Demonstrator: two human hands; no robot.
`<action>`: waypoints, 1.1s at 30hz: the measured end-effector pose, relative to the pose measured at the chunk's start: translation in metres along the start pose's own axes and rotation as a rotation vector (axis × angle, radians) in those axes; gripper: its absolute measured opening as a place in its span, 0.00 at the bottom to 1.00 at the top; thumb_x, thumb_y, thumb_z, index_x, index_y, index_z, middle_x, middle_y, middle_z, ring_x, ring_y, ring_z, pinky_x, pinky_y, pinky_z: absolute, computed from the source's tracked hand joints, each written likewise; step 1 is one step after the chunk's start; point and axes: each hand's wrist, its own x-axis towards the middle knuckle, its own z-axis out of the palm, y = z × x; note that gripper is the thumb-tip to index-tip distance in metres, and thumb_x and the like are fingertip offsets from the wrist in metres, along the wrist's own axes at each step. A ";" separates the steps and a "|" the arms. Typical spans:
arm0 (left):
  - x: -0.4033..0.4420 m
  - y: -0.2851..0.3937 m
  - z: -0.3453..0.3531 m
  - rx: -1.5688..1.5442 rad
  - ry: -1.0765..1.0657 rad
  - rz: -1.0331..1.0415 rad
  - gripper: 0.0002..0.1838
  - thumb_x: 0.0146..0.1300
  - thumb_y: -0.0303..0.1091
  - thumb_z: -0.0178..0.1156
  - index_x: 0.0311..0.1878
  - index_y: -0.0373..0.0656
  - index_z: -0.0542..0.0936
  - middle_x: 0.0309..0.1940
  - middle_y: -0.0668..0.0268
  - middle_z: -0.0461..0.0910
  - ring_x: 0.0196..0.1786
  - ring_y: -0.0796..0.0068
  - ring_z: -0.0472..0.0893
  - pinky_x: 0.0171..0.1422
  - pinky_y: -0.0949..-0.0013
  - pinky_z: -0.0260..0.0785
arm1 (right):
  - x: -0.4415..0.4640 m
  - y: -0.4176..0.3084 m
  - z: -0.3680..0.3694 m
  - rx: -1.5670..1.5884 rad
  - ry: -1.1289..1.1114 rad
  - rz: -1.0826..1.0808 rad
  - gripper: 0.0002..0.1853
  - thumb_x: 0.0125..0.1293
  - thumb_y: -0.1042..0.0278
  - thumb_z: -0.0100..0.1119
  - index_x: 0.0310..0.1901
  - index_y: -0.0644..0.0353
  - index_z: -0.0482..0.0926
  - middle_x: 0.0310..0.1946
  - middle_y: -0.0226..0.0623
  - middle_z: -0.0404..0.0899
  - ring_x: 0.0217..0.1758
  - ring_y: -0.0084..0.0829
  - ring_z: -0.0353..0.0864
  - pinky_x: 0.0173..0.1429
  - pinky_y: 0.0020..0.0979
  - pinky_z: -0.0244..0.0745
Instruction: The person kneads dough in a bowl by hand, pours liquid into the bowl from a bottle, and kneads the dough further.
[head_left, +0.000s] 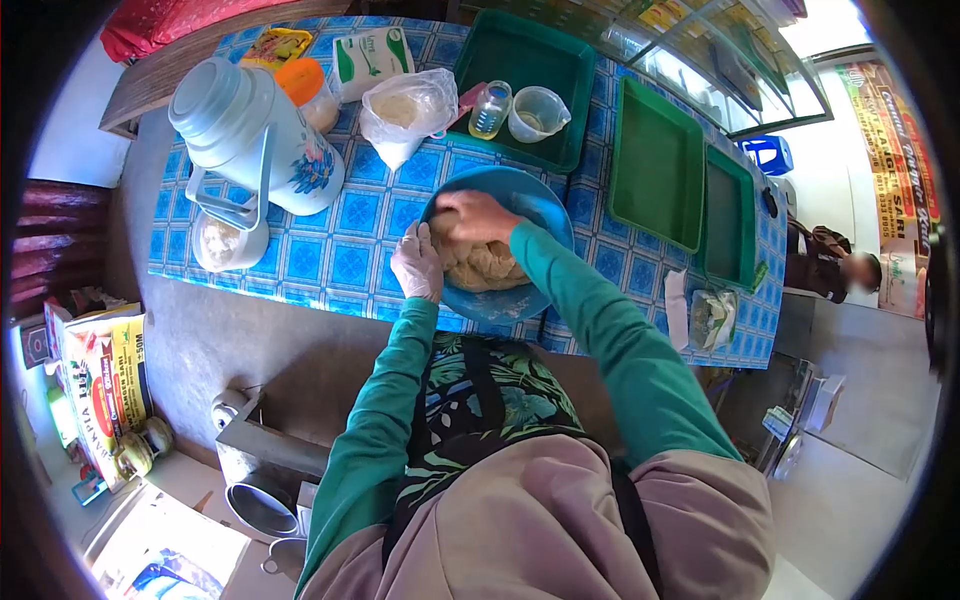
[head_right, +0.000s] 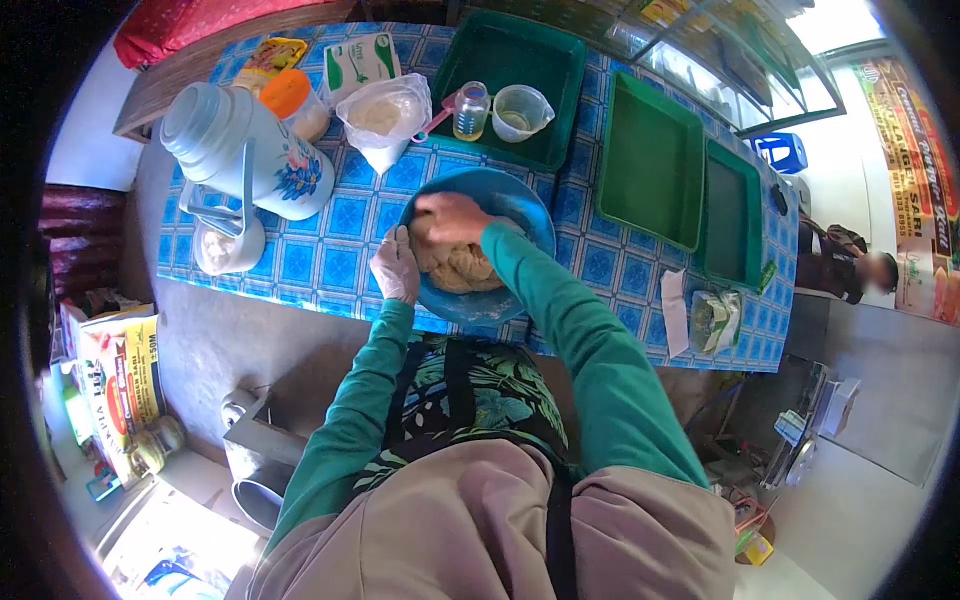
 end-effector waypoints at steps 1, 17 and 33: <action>0.000 0.000 0.002 -0.078 0.017 -0.068 0.15 0.63 0.37 0.52 0.43 0.33 0.78 0.32 0.46 0.79 0.36 0.51 0.79 0.40 0.60 0.71 | -0.004 -0.006 0.008 -0.131 -0.116 -0.138 0.17 0.44 0.64 0.62 0.35 0.65 0.76 0.32 0.48 0.77 0.40 0.49 0.77 0.43 0.43 0.72; -0.003 -0.006 0.005 0.041 0.002 -0.051 0.15 0.64 0.37 0.51 0.47 0.37 0.77 0.32 0.49 0.79 0.34 0.53 0.78 0.40 0.60 0.69 | -0.020 -0.014 0.063 -0.715 -0.155 0.185 0.08 0.47 0.66 0.56 0.24 0.60 0.82 0.23 0.45 0.79 0.31 0.42 0.81 0.34 0.38 0.74; -0.009 0.000 0.005 -0.095 0.127 -0.106 0.18 0.63 0.36 0.53 0.48 0.31 0.76 0.26 0.47 0.78 0.27 0.61 0.79 0.36 0.64 0.69 | -0.065 0.022 0.007 0.489 0.659 0.218 0.22 0.43 0.81 0.53 0.46 0.65 0.75 0.40 0.49 0.75 0.44 0.43 0.74 0.51 0.36 0.68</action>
